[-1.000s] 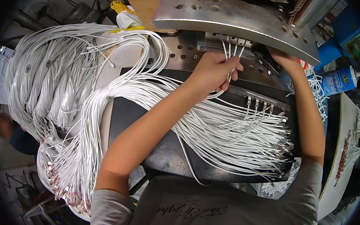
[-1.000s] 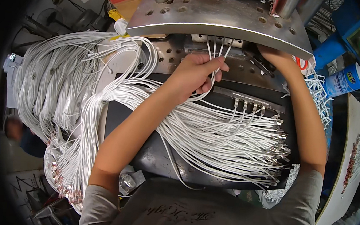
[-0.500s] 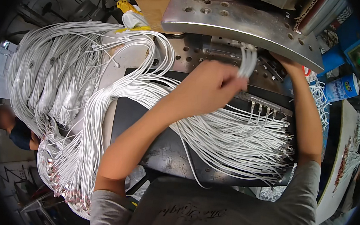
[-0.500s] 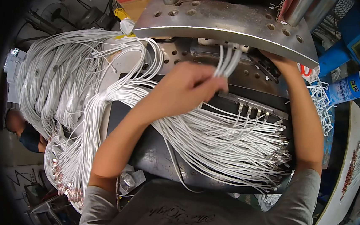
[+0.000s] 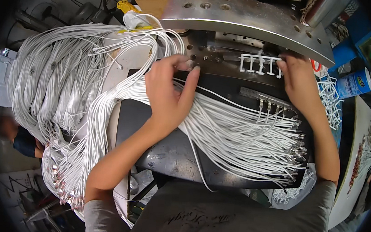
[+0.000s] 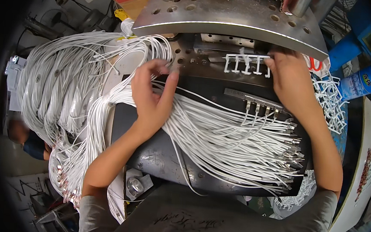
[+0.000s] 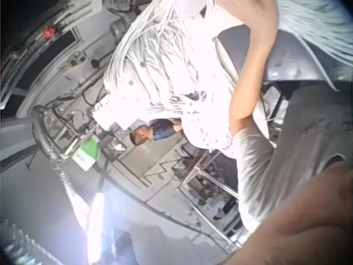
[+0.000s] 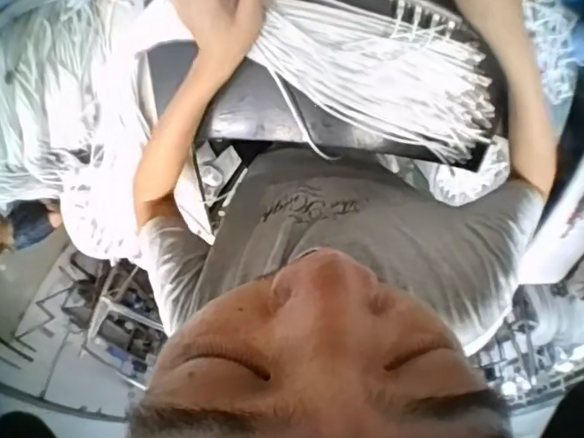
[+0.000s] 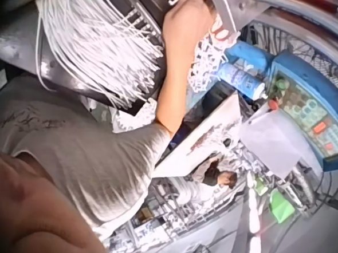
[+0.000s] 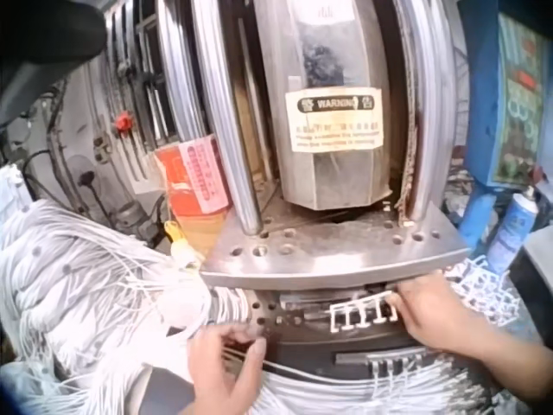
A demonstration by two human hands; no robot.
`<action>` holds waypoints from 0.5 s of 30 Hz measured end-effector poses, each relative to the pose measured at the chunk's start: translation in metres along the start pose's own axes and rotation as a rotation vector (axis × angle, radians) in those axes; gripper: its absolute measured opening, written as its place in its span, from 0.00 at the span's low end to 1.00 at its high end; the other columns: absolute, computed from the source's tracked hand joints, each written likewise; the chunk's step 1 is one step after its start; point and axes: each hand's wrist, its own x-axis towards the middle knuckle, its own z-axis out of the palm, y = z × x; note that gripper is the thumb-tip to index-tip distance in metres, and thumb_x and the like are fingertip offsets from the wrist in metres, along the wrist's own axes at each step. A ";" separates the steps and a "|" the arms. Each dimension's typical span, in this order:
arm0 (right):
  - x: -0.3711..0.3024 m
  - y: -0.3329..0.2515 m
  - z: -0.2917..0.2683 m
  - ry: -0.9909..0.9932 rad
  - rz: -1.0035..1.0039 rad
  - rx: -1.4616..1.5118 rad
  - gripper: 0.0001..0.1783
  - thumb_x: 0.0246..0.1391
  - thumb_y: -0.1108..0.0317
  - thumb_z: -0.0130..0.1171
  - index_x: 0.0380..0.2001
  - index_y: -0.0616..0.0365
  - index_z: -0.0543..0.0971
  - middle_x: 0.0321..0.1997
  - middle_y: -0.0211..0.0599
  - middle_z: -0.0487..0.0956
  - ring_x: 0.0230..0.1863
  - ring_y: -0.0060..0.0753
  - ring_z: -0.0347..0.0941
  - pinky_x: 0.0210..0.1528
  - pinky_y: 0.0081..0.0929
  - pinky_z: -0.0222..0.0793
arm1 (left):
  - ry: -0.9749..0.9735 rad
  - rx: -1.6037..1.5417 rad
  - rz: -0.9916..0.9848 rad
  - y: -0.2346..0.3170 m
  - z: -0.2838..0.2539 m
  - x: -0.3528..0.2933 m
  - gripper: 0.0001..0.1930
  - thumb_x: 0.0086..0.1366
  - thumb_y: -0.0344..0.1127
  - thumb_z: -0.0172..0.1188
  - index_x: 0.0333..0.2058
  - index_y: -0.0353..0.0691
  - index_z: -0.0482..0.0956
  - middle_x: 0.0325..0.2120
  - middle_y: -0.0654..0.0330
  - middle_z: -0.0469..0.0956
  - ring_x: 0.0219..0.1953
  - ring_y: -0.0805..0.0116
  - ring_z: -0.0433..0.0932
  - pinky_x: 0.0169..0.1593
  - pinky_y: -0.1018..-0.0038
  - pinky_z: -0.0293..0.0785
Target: The recorder is organizing individual white wires and inserting them into a connector or alignment jig as part of a wire harness assembly.
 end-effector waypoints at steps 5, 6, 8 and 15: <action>-0.020 -0.026 -0.027 -0.043 0.034 0.098 0.07 0.62 0.73 0.59 0.40 0.66 0.76 0.39 0.51 0.74 0.45 0.55 0.71 0.50 0.41 0.67 | -0.091 0.041 0.323 -0.010 0.018 0.022 0.11 0.65 0.33 0.65 0.43 0.35 0.80 0.37 0.54 0.83 0.48 0.53 0.81 0.64 0.56 0.63; -0.028 -0.027 -0.033 -0.043 0.038 0.093 0.07 0.62 0.73 0.59 0.40 0.66 0.76 0.39 0.51 0.74 0.45 0.55 0.71 0.50 0.41 0.67 | -0.160 0.110 0.250 -0.012 0.016 0.022 0.10 0.65 0.33 0.65 0.43 0.36 0.81 0.38 0.54 0.83 0.49 0.52 0.81 0.65 0.54 0.62; -0.051 -0.025 -0.047 -0.219 0.154 0.262 0.06 0.62 0.74 0.58 0.40 0.65 0.74 0.39 0.50 0.72 0.45 0.55 0.70 0.48 0.42 0.66 | -0.295 0.248 0.099 -0.012 0.014 0.023 0.09 0.65 0.33 0.64 0.42 0.36 0.82 0.39 0.53 0.84 0.51 0.51 0.80 0.68 0.51 0.60; -0.075 -0.026 -0.041 -0.199 0.167 0.200 0.05 0.65 0.75 0.55 0.40 0.66 0.72 0.41 0.53 0.71 0.44 0.58 0.70 0.46 0.45 0.67 | -0.601 -0.283 0.315 0.101 0.022 -0.002 0.15 0.71 0.37 0.60 0.51 0.34 0.79 0.43 0.51 0.81 0.50 0.52 0.80 0.62 0.53 0.68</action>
